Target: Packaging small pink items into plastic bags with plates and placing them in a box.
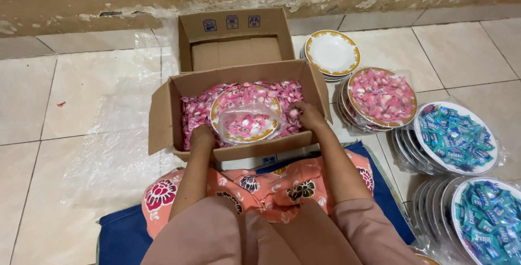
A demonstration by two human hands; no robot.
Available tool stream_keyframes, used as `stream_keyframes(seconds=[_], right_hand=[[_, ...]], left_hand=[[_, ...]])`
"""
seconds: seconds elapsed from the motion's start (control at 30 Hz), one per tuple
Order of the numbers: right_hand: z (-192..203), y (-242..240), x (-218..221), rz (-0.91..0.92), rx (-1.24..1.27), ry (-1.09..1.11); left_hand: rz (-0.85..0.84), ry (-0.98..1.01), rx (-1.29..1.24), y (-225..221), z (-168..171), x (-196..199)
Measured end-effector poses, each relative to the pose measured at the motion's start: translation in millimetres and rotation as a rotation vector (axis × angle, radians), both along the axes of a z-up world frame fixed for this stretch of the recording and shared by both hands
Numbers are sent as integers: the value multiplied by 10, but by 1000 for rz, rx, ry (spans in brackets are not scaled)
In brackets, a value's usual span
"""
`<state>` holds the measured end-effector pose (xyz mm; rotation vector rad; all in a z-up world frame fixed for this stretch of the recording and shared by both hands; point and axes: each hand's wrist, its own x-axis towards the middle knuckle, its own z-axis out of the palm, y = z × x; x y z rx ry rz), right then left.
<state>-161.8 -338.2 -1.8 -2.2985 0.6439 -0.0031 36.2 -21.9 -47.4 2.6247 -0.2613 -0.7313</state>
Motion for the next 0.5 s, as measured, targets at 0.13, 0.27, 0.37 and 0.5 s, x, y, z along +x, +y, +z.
stream_keyframes(seconds=[0.13,0.27,0.37,0.5], right_hand=[[-62,-43,-4,-1,1,-170],[-335,-197,38,-93,6,-306],[-438,-212,28,-161,-22,-324],[-18,75,-28,-214,-102,-337]], left_hand=[[40,-52,-111,79,-110,47],[77,-276,-283,63,-378,131],[98,-442,-533,116,105,-99],[267,-250,-881,152,1506,-780]])
